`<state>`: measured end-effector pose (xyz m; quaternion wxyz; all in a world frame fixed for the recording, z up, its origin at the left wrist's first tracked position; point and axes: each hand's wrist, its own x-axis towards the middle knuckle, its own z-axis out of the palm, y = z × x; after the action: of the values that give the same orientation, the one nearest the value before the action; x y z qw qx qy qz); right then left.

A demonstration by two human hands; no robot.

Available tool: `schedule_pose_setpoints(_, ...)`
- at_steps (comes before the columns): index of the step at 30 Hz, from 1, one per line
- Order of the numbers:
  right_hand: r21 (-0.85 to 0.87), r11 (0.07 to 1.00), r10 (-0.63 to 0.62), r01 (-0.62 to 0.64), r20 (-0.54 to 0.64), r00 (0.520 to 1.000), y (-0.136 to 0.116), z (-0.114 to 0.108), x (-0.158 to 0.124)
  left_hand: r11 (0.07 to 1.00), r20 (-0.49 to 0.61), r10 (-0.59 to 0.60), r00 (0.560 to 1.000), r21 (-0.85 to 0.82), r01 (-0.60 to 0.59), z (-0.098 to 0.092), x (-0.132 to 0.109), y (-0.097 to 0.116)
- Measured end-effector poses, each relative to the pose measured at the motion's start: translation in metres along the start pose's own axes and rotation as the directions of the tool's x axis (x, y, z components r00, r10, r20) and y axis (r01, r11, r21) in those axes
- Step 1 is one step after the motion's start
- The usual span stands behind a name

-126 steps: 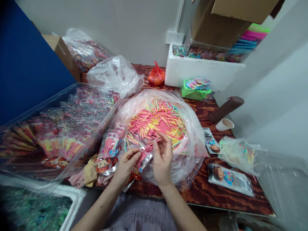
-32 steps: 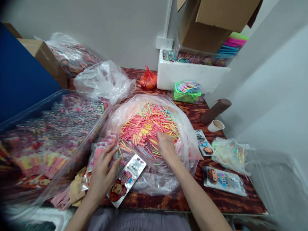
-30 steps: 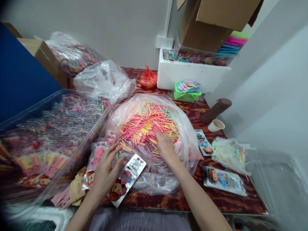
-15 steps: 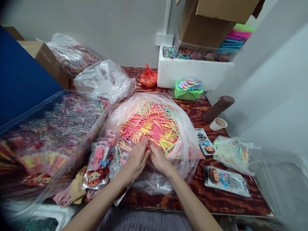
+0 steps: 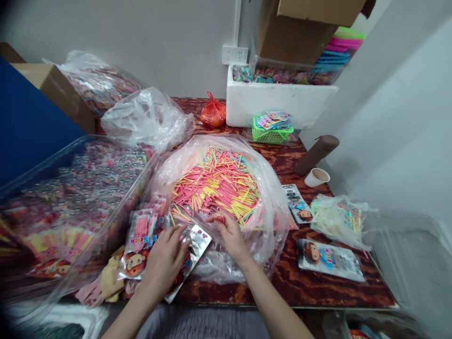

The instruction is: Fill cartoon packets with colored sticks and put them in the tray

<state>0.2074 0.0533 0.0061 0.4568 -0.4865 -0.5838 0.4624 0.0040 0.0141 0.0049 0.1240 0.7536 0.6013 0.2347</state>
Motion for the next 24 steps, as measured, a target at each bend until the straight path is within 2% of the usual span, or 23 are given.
schedule_pose_setpoints(2,-0.046,0.998,0.032,-0.034,-0.038,0.999,0.020,0.009,-0.010,0.997,0.022,-0.026,0.999,0.077,0.024,0.007,-0.011,-0.004)
schedule_pose_setpoints(5,-0.025,0.998,0.056,-0.058,-0.067,0.996,0.037,0.015,-0.017,0.996,0.046,-0.062,0.997,0.064,0.059,0.015,-0.017,-0.006)
schedule_pose_setpoints(13,0.050,0.996,0.082,-0.079,-0.060,0.995,0.038,0.012,-0.021,0.961,-0.088,-0.215,0.973,-0.197,0.195,0.020,-0.018,-0.010)
schedule_pose_setpoints(17,0.048,0.996,0.073,-0.069,-0.078,0.994,0.036,0.013,-0.022,0.945,-0.075,-0.230,0.970,-0.254,0.205,0.019,-0.019,-0.012)
schedule_pose_setpoints(21,-0.134,0.987,0.071,-0.087,-0.118,0.990,0.027,0.003,-0.011,0.951,-0.070,-0.183,0.981,-0.264,0.159,0.017,-0.017,-0.012)
schedule_pose_setpoints(24,-0.451,0.890,0.008,-0.068,-0.133,0.991,0.022,-0.009,0.008,0.963,-0.090,-0.157,0.983,-0.235,0.132,0.018,-0.015,-0.011)
